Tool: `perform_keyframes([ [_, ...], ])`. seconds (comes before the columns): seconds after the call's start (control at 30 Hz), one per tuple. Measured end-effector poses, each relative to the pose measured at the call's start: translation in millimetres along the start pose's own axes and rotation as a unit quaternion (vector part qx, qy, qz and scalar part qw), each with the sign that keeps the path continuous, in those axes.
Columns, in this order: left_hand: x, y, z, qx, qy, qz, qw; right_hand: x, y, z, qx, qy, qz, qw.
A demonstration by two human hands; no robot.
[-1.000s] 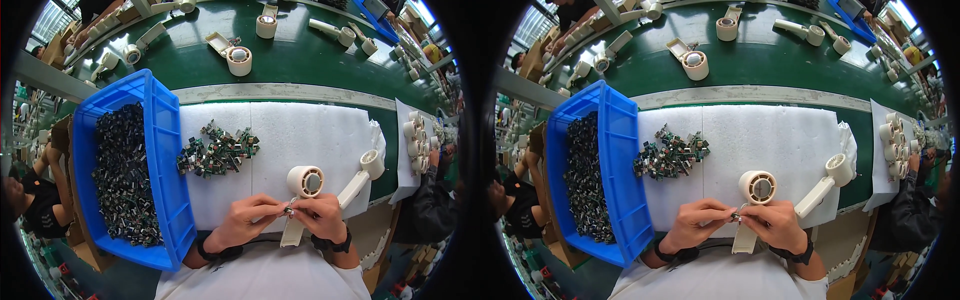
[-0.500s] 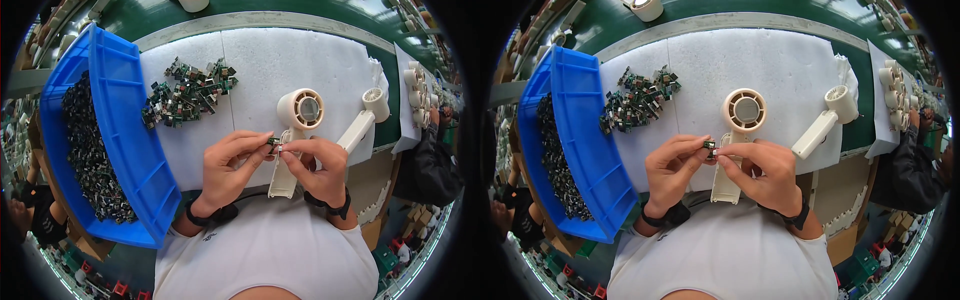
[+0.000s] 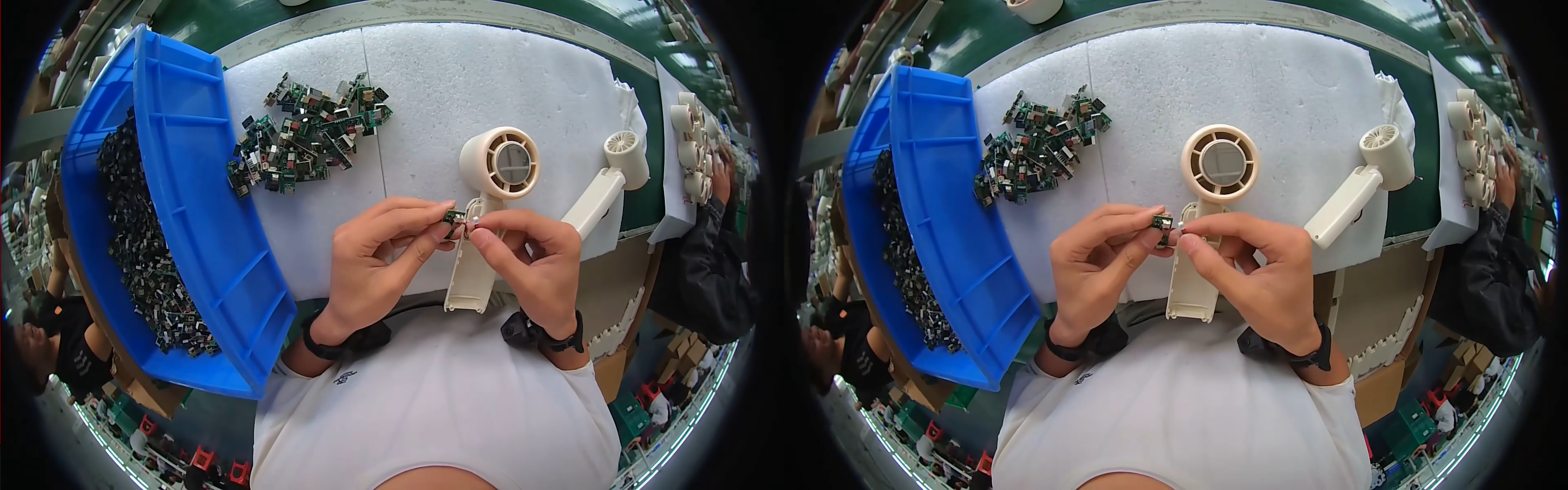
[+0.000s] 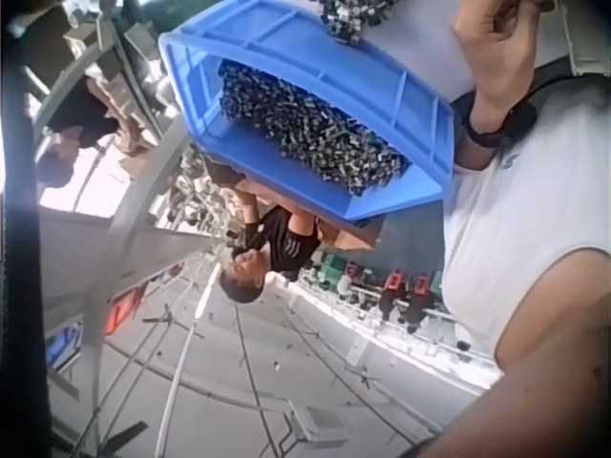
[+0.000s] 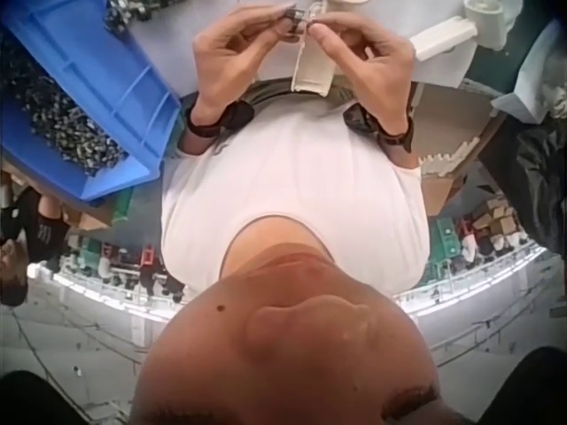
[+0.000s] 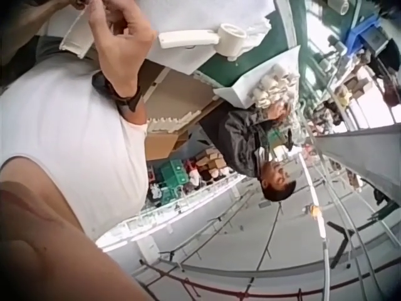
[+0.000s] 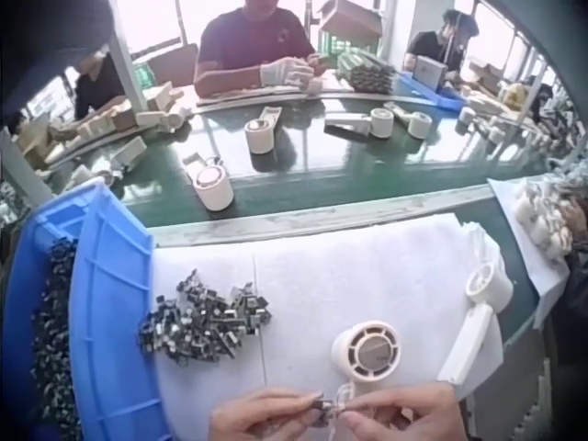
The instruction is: The person picks up a circuit board and a fan housing, connects a wire to the board, and presses the board into the housing. They then place the assembly on a conveyor belt and repeat the process with another fan.
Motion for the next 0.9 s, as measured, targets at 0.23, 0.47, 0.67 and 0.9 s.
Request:
perform_keyframes([
  [0.23,-0.6,-1.6,-0.9,0.003,-0.018,0.006,1.000,-0.8,-32.4,9.7,0.283,0.125,0.258,0.915],
  [0.47,1.0,1.2,-1.6,-0.066,-0.045,-0.034,0.996,-1.1,-37.3,7.8,0.316,0.117,0.285,0.897],
  [0.67,3.7,2.0,-2.6,-0.116,-0.051,-0.060,0.990,0.0,-35.0,6.1,0.302,0.119,0.270,0.906],
  [0.9,2.6,3.1,-5.1,-0.144,-0.046,-0.088,0.985,-2.0,-34.4,8.1,0.296,0.114,0.313,0.895],
])
Point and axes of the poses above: each hand's wrist, its own x-axis away from the middle knuckle, its own z-axis out of the back of the hand, y = z × x, the point moved 6 cm from there along -x, towards the middle knuckle, and after that the axes turned 14 degrees about x, right-handed, at the moved point
